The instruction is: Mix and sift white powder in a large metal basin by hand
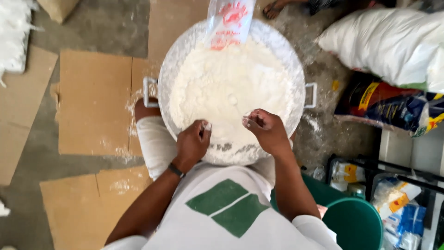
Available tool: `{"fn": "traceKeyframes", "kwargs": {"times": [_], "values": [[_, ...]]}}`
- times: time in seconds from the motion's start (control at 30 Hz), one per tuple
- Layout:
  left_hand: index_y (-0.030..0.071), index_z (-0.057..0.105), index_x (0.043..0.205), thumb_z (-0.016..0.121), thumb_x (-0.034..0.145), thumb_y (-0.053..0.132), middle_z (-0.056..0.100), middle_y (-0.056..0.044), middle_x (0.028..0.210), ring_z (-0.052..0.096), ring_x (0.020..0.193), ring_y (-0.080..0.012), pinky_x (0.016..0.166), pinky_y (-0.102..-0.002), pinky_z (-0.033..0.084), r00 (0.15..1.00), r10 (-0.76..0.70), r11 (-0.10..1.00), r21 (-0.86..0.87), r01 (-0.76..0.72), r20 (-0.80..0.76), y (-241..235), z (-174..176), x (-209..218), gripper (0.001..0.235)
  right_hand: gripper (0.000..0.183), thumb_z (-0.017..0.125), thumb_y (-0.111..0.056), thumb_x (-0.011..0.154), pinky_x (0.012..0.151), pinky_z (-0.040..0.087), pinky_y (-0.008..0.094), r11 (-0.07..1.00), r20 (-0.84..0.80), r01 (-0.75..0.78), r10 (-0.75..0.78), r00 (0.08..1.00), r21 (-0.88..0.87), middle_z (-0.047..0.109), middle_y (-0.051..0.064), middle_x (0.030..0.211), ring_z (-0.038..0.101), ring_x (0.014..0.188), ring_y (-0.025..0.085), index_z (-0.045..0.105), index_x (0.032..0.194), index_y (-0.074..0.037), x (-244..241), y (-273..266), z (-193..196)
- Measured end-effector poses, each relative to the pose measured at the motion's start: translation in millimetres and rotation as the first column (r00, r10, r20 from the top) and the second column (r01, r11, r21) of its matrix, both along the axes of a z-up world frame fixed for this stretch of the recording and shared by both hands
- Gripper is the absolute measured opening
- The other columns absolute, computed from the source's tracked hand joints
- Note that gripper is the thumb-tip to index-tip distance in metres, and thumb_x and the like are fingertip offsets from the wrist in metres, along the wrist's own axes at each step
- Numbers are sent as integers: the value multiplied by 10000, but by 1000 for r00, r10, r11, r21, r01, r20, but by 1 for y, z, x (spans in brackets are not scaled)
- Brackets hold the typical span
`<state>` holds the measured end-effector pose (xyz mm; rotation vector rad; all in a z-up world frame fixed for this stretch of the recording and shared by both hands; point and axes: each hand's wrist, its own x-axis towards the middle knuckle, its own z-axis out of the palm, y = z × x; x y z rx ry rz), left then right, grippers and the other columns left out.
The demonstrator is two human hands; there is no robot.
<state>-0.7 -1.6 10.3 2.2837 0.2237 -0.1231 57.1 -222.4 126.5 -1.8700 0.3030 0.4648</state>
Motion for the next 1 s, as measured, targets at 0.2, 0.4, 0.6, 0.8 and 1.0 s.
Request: {"fn": "traceKeyframes", "kwargs": {"times": [0.2,0.4,0.6,0.8,1.0], "values": [[189,699,1060,668,980,338,732,-51,758,741,742,-314,660,-458,592,996,0,1000,-22,2,84,0,-8,2,172,121,715,-113,870,567,532,410,916,120,-254,303,945,-310,741,206,874,668,588,307,733,919,-4,-37,6,18],[170,690,1044,663,986,308,730,-51,744,741,718,-297,643,-443,592,996,-5,999,-31,8,91,1,-2,0,153,190,655,-269,919,712,563,512,765,-31,-327,374,927,-555,722,143,886,727,795,383,713,992,-103,-21,8,-4],[169,684,1030,670,987,273,718,-41,720,734,680,-277,608,-412,590,981,-23,999,-22,27,194,2,-5,2,113,245,699,-338,880,670,520,416,906,-122,-178,141,982,-383,689,86,759,656,696,241,751,953,-110,27,-4,-106],[185,682,1033,680,965,288,711,-31,711,734,675,-268,597,-406,589,975,-23,1000,-5,25,222,2,-8,1,124,90,710,-161,893,387,395,203,987,-135,137,-148,980,-84,502,-14,504,490,402,76,688,857,-82,76,40,-105],[185,687,1047,679,960,289,720,-44,728,737,689,-287,625,-416,594,974,-35,999,12,33,222,3,-6,2,136,70,706,-74,901,378,361,183,983,-68,175,-171,983,52,456,-34,548,445,409,30,667,871,-25,81,46,-64]]}}
